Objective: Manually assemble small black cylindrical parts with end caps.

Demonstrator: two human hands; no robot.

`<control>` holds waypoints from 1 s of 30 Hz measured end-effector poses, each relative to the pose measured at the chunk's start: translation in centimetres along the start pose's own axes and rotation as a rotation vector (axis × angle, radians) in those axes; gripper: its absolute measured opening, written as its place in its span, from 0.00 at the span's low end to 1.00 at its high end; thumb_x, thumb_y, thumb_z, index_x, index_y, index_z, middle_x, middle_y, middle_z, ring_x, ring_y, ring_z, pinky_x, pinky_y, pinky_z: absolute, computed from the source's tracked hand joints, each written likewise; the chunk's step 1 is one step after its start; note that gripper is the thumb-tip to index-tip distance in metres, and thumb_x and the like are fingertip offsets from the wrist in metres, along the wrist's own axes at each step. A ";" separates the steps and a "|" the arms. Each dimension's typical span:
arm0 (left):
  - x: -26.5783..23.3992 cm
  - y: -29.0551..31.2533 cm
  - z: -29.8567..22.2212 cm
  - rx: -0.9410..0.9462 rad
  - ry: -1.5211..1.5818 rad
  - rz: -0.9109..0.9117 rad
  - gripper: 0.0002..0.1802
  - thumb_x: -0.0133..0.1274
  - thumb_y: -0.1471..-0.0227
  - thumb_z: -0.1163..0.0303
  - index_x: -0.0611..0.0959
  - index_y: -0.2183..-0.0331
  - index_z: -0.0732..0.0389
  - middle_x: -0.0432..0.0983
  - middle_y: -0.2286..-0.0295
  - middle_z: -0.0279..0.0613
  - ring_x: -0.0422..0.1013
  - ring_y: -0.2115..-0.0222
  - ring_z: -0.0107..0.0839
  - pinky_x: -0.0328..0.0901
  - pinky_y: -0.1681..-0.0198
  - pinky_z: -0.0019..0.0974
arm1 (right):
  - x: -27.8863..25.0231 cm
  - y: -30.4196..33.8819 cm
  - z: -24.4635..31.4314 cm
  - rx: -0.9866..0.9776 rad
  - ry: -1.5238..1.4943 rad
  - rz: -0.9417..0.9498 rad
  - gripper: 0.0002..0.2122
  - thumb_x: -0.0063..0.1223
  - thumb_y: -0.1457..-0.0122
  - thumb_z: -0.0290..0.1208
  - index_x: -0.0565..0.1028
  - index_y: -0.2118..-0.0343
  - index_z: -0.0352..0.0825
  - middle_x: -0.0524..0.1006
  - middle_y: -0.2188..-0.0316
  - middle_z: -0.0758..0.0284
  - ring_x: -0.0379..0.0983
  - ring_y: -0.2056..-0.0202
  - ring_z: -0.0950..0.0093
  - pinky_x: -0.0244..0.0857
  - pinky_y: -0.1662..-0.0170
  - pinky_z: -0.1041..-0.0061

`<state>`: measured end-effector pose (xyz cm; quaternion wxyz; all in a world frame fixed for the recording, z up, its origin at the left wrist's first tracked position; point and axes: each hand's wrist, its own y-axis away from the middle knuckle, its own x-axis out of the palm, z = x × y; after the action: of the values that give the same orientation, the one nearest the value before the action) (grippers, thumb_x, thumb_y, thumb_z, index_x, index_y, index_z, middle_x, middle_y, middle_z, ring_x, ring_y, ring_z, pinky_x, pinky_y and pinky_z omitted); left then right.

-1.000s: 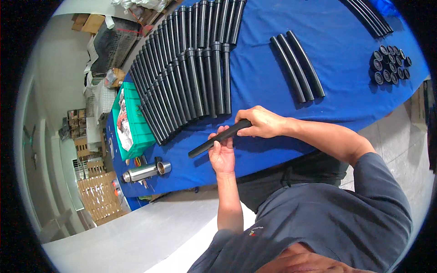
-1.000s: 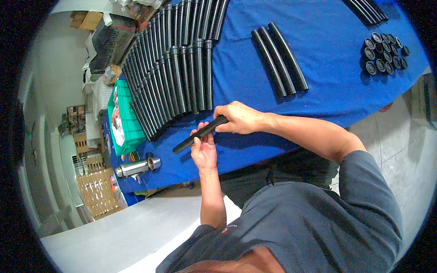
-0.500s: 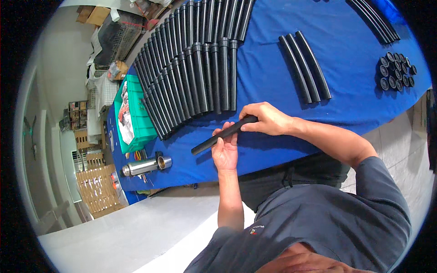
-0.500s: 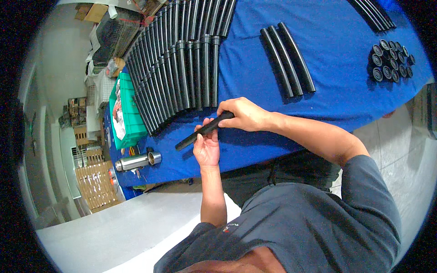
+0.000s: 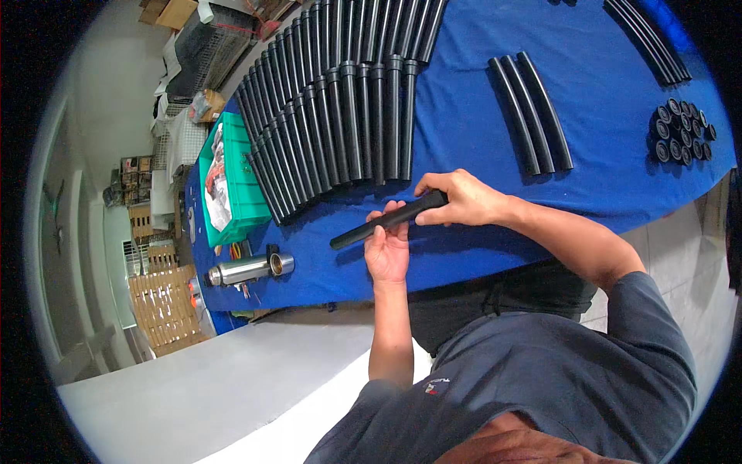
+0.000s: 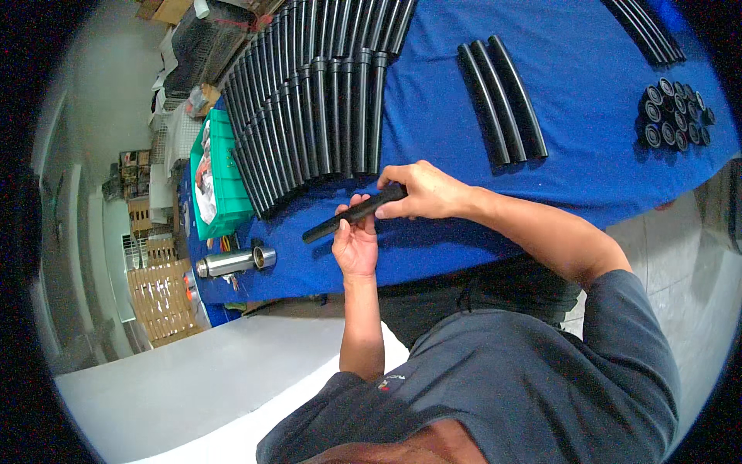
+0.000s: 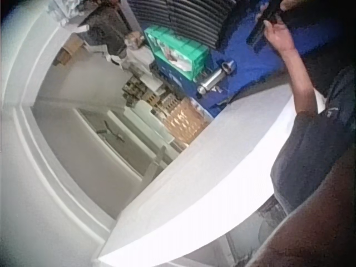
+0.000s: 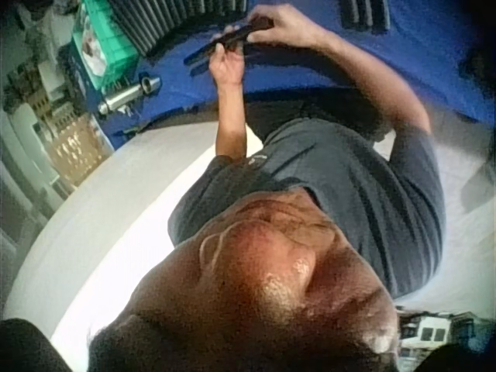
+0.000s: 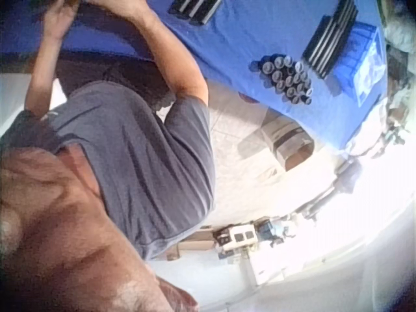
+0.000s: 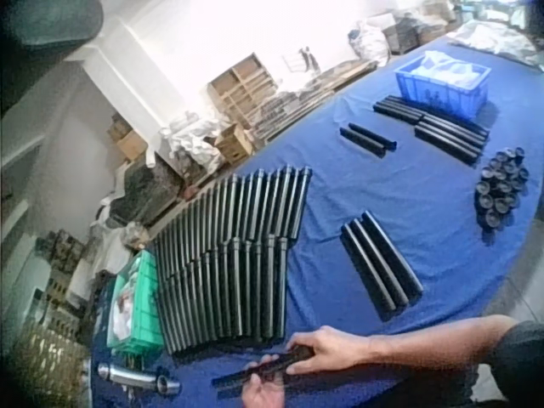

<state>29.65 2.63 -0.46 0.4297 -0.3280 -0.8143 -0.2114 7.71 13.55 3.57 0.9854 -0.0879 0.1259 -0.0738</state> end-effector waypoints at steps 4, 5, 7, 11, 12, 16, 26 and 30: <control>0.3 -0.1 0.1 -0.004 0.003 -0.029 0.15 0.55 0.44 0.77 0.76 0.54 0.63 0.71 0.48 0.60 0.63 0.42 0.52 0.63 0.39 0.52 | 0.5 -0.3 -1.6 0.045 -0.054 0.016 0.13 0.62 0.45 0.31 0.74 0.62 0.29 0.75 0.82 0.65 0.75 0.80 0.77 0.67 0.76 0.74; 0.3 -0.1 0.2 0.001 0.002 -0.031 0.15 0.55 0.44 0.77 0.76 0.54 0.63 0.71 0.48 0.60 0.63 0.42 0.52 0.63 0.39 0.52 | 0.6 -0.6 -1.7 -0.162 0.051 -0.087 0.13 0.62 0.46 0.31 0.74 0.62 0.29 0.75 0.81 0.65 0.75 0.79 0.76 0.67 0.75 0.74; 0.3 -0.1 0.2 -0.008 0.015 -0.032 0.15 0.55 0.44 0.76 0.76 0.54 0.63 0.71 0.48 0.59 0.64 0.42 0.52 0.64 0.39 0.52 | 0.6 -0.6 -1.8 -0.372 0.150 -0.187 0.12 0.62 0.46 0.30 0.74 0.62 0.29 0.75 0.81 0.64 0.76 0.78 0.75 0.68 0.73 0.74; 0.4 0.0 0.3 0.010 -0.028 -0.020 0.14 0.54 0.43 0.75 0.75 0.54 0.63 0.72 0.49 0.58 0.64 0.42 0.51 0.64 0.39 0.51 | -0.1 -0.2 -0.4 0.096 -0.099 0.056 0.14 0.62 0.48 0.31 0.74 0.62 0.29 0.75 0.75 0.58 0.76 0.71 0.59 0.67 0.66 0.64; 0.6 -0.2 0.4 0.007 -0.029 -0.029 0.15 0.55 0.43 0.74 0.75 0.54 0.62 0.72 0.49 0.58 0.64 0.42 0.51 0.64 0.39 0.51 | 0.1 -0.1 -1.2 -0.095 0.043 -0.007 0.14 0.63 0.48 0.30 0.74 0.62 0.30 0.74 0.75 0.59 0.75 0.71 0.62 0.66 0.66 0.66; 0.5 -0.1 0.4 0.026 -0.031 -0.053 0.16 0.55 0.43 0.73 0.75 0.53 0.62 0.71 0.48 0.58 0.64 0.42 0.50 0.64 0.39 0.51 | 0.1 -0.2 -0.8 -0.047 0.043 0.018 0.14 0.63 0.48 0.30 0.74 0.62 0.30 0.74 0.75 0.59 0.75 0.71 0.63 0.66 0.66 0.65; 0.7 0.0 0.4 0.028 -0.045 -0.047 0.15 0.54 0.42 0.72 0.75 0.53 0.63 0.71 0.48 0.58 0.64 0.43 0.51 0.63 0.39 0.52 | -0.5 -0.5 -0.1 0.026 0.077 0.044 0.14 0.62 0.48 0.33 0.75 0.62 0.30 0.77 0.75 0.56 0.76 0.70 0.55 0.68 0.66 0.61; 0.7 -0.3 0.6 0.019 -0.066 -0.048 0.16 0.55 0.42 0.72 0.74 0.53 0.63 0.71 0.48 0.58 0.64 0.42 0.51 0.63 0.39 0.53 | 0.0 -0.2 -1.1 0.031 0.019 0.024 0.15 0.62 0.48 0.34 0.75 0.62 0.30 0.77 0.74 0.55 0.76 0.69 0.55 0.69 0.64 0.61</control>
<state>28.78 3.10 -0.21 0.4007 -0.3109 -0.8376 -0.2032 7.40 13.18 2.53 0.9862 -0.0706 0.1351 -0.0647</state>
